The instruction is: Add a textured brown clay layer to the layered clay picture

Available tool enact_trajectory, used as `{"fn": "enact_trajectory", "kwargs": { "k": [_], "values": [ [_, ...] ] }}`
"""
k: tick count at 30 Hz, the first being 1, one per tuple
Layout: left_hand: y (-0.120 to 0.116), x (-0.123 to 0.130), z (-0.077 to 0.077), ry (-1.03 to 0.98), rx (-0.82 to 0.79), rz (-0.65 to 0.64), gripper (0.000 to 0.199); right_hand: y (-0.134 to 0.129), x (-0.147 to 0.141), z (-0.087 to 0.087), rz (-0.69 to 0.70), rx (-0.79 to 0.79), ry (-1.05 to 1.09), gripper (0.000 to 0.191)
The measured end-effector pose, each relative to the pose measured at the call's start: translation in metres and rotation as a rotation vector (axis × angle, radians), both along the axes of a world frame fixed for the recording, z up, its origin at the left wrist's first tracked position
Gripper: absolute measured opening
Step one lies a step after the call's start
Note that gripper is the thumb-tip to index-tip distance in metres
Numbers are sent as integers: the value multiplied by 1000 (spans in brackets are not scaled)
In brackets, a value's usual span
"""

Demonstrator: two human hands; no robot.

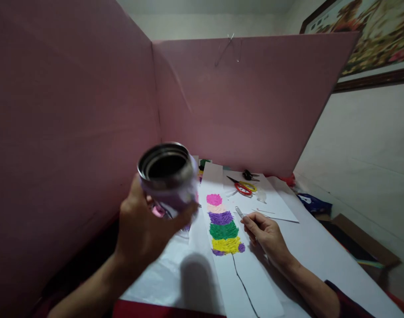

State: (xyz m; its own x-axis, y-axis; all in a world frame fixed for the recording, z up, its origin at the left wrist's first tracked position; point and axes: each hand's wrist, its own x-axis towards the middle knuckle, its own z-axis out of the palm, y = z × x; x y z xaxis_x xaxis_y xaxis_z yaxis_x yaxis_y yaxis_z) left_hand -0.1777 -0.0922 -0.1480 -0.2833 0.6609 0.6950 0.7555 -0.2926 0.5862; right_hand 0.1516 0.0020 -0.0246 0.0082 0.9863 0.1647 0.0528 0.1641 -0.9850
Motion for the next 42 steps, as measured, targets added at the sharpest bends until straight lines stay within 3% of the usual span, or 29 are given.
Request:
{"fn": "enact_trajectory", "kwargs": {
  "k": [2,3,4,5,6,8,11,13,21,33,38,42],
  "values": [
    [64,13,153,-45,16,174,69,2,1,-3,4,8,-9,44],
    [90,18,212,-41,47,213,67,2,1,-4,4,11,-8,44],
    [110,20,255,-51,75,293,66,3,1,-4,3,16,-5,44],
    [125,20,281,-59,41,374,64,3,1,-3,2,20,-2,45],
    [135,16,293,-53,-25,443,65,3,0,-3,2,24,-2,45],
    [146,4,286,-31,-133,507,69,2,0,-1,0,27,-7,45],
    [157,-15,253,-37,-266,511,75,2,0,-1,6,23,-12,45],
    [165,-22,240,-54,-316,531,79,2,0,-2,11,30,-13,45],
    [186,-23,223,-48,-444,565,76,1,1,-2,19,20,-35,42],
    [189,-20,221,29,-475,596,79,-1,1,-5,42,102,-98,35],
    [181,-18,221,104,-456,553,77,-1,2,-6,35,117,-113,34],
    [169,-14,227,124,-433,590,70,-1,1,-7,32,116,-111,34]
  ]
}}
